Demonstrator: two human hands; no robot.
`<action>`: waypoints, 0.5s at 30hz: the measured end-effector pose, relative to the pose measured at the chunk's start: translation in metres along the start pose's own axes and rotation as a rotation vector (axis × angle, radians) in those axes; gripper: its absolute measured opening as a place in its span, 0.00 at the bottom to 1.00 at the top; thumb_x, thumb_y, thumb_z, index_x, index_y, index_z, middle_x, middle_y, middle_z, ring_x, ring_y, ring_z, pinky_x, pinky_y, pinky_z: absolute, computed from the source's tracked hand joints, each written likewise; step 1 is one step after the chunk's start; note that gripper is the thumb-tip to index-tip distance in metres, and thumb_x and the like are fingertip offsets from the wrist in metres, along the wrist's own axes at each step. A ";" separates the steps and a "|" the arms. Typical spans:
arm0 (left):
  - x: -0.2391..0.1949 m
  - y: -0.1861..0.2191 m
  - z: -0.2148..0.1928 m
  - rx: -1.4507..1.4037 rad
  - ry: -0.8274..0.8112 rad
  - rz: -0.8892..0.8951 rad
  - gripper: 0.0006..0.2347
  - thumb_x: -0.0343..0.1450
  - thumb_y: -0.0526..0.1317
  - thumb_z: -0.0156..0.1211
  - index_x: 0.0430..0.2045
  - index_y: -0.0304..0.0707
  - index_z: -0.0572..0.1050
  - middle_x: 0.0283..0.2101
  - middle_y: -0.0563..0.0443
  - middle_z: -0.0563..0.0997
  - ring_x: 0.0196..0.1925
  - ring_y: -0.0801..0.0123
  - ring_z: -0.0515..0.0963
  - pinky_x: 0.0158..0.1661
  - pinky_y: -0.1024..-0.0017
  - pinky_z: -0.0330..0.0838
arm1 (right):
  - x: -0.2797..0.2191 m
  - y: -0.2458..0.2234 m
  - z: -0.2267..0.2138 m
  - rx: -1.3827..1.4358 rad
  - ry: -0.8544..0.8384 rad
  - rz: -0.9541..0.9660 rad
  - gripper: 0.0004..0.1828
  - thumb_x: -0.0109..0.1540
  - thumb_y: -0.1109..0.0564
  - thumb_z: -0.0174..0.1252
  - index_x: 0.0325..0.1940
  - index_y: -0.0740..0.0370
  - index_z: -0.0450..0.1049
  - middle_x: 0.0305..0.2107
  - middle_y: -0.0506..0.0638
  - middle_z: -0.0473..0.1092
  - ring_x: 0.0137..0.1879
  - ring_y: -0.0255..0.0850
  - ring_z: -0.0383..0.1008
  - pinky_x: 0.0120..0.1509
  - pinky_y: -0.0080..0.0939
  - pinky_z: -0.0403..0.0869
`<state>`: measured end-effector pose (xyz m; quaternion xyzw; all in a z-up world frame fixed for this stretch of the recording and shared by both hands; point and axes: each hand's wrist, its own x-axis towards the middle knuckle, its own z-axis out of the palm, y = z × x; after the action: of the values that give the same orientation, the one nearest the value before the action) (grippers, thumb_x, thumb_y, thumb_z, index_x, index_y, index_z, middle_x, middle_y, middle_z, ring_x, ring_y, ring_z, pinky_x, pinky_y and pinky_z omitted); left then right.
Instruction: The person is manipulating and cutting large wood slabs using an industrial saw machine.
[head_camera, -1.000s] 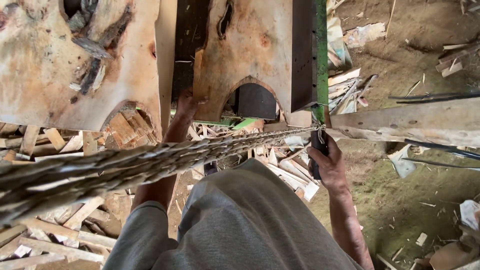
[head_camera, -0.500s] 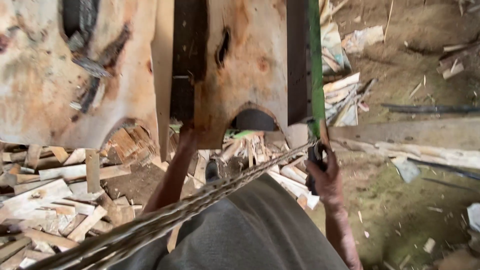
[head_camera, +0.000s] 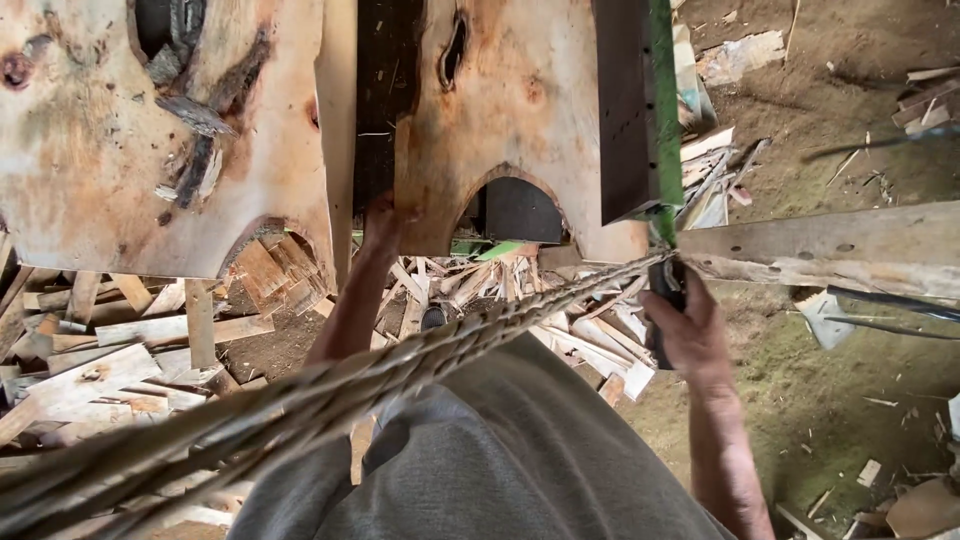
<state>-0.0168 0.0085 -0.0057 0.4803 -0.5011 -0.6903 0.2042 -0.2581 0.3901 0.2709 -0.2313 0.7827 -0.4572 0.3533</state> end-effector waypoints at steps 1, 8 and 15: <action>0.002 -0.004 0.001 -0.004 0.004 0.005 0.12 0.61 0.31 0.66 0.38 0.30 0.81 0.36 0.48 0.84 0.33 0.68 0.82 0.34 0.69 0.82 | 0.005 0.025 0.011 -0.003 -0.003 -0.007 0.12 0.63 0.59 0.59 0.50 0.59 0.69 0.27 0.48 0.69 0.24 0.36 0.65 0.22 0.41 0.68; -0.025 -0.025 0.023 0.308 0.171 0.405 0.19 0.65 0.35 0.58 0.51 0.32 0.72 0.47 0.38 0.78 0.45 0.57 0.76 0.45 0.60 0.75 | 0.025 0.099 0.048 -0.255 0.139 0.199 0.30 0.61 0.49 0.64 0.62 0.62 0.63 0.30 0.49 0.71 0.28 0.40 0.72 0.29 0.44 0.71; -0.042 -0.001 0.046 0.769 0.525 0.982 0.27 0.77 0.46 0.52 0.68 0.31 0.56 0.64 0.24 0.65 0.64 0.43 0.68 0.60 0.49 0.68 | 0.008 0.037 0.035 -0.144 0.074 0.172 0.28 0.62 0.50 0.62 0.61 0.68 0.64 0.29 0.54 0.69 0.28 0.39 0.70 0.27 0.43 0.72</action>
<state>-0.0373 0.0636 0.0138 0.3871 -0.8049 -0.1507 0.4238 -0.2381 0.3831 0.2242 -0.1713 0.8429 -0.3760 0.3447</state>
